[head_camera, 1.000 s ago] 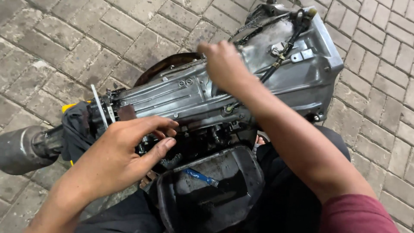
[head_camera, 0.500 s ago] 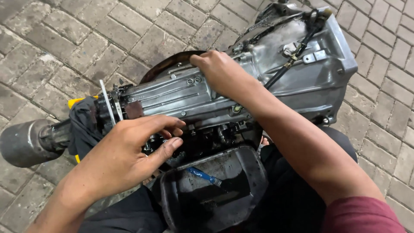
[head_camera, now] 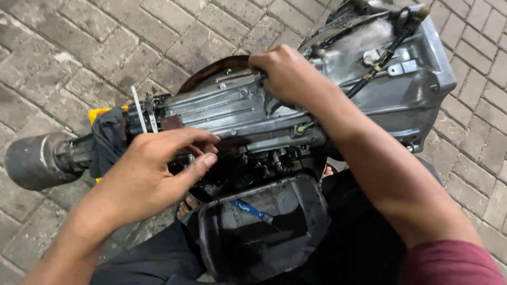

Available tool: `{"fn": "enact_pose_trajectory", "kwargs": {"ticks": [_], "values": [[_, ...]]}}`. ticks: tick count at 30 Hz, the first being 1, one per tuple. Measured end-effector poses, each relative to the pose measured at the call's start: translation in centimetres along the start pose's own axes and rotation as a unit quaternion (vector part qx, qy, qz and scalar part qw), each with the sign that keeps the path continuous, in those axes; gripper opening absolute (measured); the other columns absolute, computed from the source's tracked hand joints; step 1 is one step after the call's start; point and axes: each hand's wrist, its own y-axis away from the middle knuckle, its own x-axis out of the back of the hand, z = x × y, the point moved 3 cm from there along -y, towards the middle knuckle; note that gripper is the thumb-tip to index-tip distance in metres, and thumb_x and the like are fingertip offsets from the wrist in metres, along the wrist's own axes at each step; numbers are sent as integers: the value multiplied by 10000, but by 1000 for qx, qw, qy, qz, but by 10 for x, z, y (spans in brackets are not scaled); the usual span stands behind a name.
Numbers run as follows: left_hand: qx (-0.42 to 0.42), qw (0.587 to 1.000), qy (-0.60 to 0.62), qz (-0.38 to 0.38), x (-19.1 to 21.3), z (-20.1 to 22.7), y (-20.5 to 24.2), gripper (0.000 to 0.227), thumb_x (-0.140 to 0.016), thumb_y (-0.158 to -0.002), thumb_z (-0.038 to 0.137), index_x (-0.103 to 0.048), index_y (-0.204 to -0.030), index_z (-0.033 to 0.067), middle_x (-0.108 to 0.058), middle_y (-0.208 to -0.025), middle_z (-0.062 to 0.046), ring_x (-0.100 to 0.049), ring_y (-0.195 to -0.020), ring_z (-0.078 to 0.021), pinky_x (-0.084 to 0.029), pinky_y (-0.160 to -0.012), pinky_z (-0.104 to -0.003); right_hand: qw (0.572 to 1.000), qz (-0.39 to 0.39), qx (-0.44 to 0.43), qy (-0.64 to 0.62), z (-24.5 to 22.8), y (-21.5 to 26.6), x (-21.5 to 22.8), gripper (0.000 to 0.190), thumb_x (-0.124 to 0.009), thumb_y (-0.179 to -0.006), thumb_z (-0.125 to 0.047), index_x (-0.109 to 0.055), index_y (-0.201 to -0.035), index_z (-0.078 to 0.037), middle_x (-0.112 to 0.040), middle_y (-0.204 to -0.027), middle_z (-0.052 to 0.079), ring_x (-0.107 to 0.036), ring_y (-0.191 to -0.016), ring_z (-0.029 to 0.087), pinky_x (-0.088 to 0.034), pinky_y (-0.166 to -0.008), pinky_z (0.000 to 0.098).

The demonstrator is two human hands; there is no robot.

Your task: Sanding and wiping down a transmission casing to prepare the surface.

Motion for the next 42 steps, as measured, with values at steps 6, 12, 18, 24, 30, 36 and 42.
{"fn": "enact_pose_trajectory", "kwargs": {"ticks": [6,12,18,24,30,36,42], "values": [[-4,1000,2,-7,-4,0,-5,241,-661,-935,248,-711,-1108,89,-805,-1013,-2,-767,-861,-135,-557,-782,-319,992,54,109,-22,-12,-11,-25,280,-484,-946,187,-677,-1031,4,-719,-746,92,-619,-515,160,-607,-478,254],[8,1000,14,-24,-5,1,-11,282,-670,-926,267,-717,-1140,90,-808,-1027,-13,-771,-888,-139,-571,-800,-328,999,-36,31,5,-19,0,-4,460,-407,-809,216,-669,-1124,6,-707,-759,163,-662,-552,212,-595,-436,277],[51,998,16,-19,2,2,-7,296,-670,-919,261,-729,-1152,90,-807,-1070,-26,-780,-911,-147,-603,-800,-326,986,55,155,14,-18,-15,-26,448,-419,-779,239,-665,-1092,32,-724,-836,199,-683,-614,332,-550,-525,472],[-8,1000,24,-4,-2,3,-8,234,-671,-926,222,-715,-1102,73,-798,-1020,-16,-774,-855,-133,-576,-796,-304,997,9,79,-27,-20,-7,-19,380,-424,-866,263,-653,-972,-21,-700,-768,58,-646,-591,125,-631,-505,210],[35,999,21,3,5,1,3,255,-666,-928,239,-729,-1119,81,-807,-1031,-7,-778,-892,-119,-586,-790,-295,999,-43,-12,9,-6,3,-2,229,-495,-948,158,-649,-919,-9,-691,-779,93,-681,-643,166,-668,-588,220],[13,1000,26,-7,-4,1,-9,219,-674,-920,225,-730,-1090,98,-810,-955,1,-767,-821,-122,-576,-782,-296,978,99,179,-31,-27,-11,-48,303,-436,-924,205,-656,-877,1,-639,-674,53,-550,-498,148,-541,-451,234],[29,999,26,-22,-1,-1,-10,258,-665,-931,246,-713,-1128,87,-801,-1018,-26,-757,-887,-155,-590,-795,-335,998,4,-37,-41,-26,-2,4,418,-448,-958,176,-689,-1228,-32,-759,-926,148,-720,-589,164,-670,-496,219]]}}
